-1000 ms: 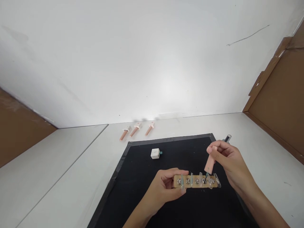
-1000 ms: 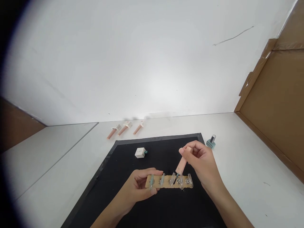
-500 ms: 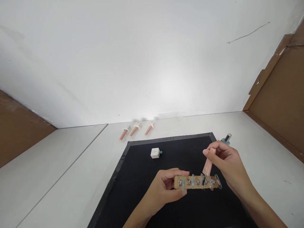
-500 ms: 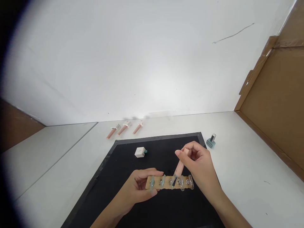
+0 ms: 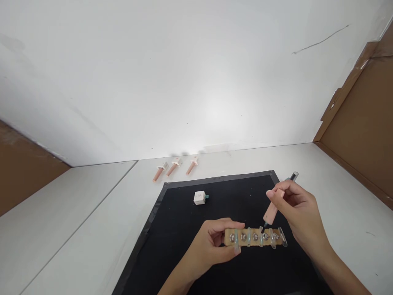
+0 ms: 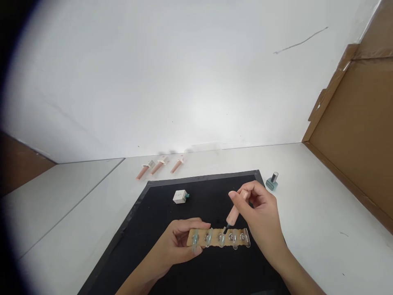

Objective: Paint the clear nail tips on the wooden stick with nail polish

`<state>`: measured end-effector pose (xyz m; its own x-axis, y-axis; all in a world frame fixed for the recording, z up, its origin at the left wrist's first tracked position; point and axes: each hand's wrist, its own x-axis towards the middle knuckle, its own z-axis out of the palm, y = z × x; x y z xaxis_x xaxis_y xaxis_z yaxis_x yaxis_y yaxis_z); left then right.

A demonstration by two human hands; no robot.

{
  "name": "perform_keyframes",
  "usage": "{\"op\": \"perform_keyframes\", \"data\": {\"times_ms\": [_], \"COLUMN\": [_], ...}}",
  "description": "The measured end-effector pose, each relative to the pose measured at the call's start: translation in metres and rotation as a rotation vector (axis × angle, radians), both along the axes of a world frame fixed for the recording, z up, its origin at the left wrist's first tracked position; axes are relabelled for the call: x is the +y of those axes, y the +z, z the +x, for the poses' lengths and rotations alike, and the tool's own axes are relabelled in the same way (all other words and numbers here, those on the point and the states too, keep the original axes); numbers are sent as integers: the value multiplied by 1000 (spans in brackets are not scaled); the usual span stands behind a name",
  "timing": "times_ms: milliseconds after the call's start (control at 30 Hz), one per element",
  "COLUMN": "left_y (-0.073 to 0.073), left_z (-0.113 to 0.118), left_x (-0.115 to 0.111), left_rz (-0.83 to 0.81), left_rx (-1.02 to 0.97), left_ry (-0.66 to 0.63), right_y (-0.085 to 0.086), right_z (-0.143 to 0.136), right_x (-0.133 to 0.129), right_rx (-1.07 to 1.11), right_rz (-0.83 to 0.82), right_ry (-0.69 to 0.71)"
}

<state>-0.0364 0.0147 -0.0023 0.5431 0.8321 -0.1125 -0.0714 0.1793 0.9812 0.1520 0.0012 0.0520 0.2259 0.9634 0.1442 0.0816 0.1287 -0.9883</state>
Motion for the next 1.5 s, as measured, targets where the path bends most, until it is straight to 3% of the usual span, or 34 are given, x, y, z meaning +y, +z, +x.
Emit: {"op": "perform_keyframes", "data": {"times_ms": [200, 400, 600, 800, 1000, 1200, 1367, 1500], "left_y": [-2, -5, -5, -7, -8, -6, -4, -3], "left_z": [0, 0, 2, -1, -1, -2, -3, -2], "left_x": [0, 1, 3, 1, 2, 1, 0, 0], "left_rz": [-9, -2, -7, 26, 70, 115, 138, 146], "left_rx": [-8, -34, -69, -63, -37, 11, 27, 34], "left_ry": [0, -18, -19, -39, -28, -19, 2, 6], "right_y": [-2, -2, -1, 0, -1, -1, -5, -6], "right_z": [0, 1, 1, 3, -1, 1, -2, -3], "right_x": [-2, 0, -2, -1, -3, -1, -4, -2], "right_rx": [-43, -11, -87, -74, -157, -167, -196, -225], "right_rz": [-20, 1, -36, 29, 18, 102, 110, 120], "right_ry": [64, -19, 79, -31, 63, -71, 48, -4]}}
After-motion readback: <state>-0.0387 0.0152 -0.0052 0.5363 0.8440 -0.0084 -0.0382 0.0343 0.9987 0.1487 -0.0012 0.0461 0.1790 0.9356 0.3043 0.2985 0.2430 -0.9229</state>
